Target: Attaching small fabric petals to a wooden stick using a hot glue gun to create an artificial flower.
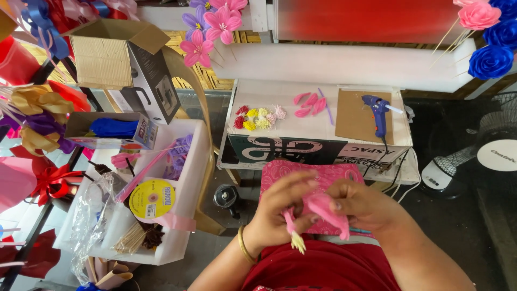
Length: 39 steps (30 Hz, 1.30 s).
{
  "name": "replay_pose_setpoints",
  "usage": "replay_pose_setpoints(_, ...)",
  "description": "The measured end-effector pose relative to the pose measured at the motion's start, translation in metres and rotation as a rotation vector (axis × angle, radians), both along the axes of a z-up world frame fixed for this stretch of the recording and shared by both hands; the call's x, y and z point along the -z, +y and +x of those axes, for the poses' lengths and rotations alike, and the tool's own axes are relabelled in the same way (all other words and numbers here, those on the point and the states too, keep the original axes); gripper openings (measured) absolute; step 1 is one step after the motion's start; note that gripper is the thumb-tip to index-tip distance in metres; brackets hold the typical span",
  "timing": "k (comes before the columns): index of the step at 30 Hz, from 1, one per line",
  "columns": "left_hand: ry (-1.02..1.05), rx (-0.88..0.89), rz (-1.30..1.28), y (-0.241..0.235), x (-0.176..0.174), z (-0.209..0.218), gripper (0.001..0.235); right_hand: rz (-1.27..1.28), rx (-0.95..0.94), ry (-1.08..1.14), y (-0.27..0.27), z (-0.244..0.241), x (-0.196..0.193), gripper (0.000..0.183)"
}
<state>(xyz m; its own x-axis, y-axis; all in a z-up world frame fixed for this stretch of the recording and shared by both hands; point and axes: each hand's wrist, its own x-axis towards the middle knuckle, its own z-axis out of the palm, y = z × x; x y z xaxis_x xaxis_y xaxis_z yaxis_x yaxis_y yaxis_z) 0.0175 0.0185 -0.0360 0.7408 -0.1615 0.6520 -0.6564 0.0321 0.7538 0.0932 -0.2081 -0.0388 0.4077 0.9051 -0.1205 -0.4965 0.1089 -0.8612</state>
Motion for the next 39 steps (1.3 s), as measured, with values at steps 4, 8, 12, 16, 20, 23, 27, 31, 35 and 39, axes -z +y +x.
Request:
replay_pose_setpoints(4,-0.113,-0.084,0.106,-0.002,-0.003,-0.007,0.022,-0.189,0.120,-0.385,0.007,-0.010,-0.013,0.044)
replay_pose_setpoints(8,-0.384,-0.525,0.291,0.001,-0.021,-0.011,0.014,-0.253,0.790,-0.967,-0.007,-0.041,-0.031,0.054)
replay_pose_setpoints(12,-0.514,-0.666,0.349,-0.007,-0.022,-0.012,0.011,-0.243,0.848,-1.380,0.007,-0.062,-0.047,0.039)
replay_pose_setpoints(16,-0.501,-0.510,0.362,-0.005,-0.025,-0.014,0.017,-0.303,0.903,-1.571,0.017,-0.067,-0.054,0.014)
replay_pose_setpoints(20,-0.572,-0.480,0.415,-0.004,-0.026,-0.014,0.021,-0.316,0.968,-1.610,0.023,-0.072,-0.044,0.010)
replay_pose_setpoints(23,-0.688,-0.582,0.404,-0.008,-0.021,-0.011,0.011,-0.334,1.045,-1.611,0.033,-0.080,-0.046,0.011)
replay_pose_setpoints(27,-0.723,-0.589,0.423,-0.007,-0.017,-0.012,0.014,-0.318,1.172,-1.594,0.042,-0.087,-0.024,0.012)
replay_pose_setpoints(31,-0.699,-0.637,0.393,-0.010,-0.008,-0.006,0.012,-0.311,1.223,-1.555,0.043,-0.082,-0.009,0.012)
replay_pose_setpoints(35,-0.314,-0.496,0.153,-0.011,-0.003,-0.005,0.086,-0.306,1.212,-1.522,0.037,-0.069,-0.004,0.010)
replay_pose_setpoints(39,0.044,-0.248,-0.114,-0.003,-0.005,-0.010,0.093,-0.269,1.236,-1.513,0.021,-0.056,0.001,0.016)
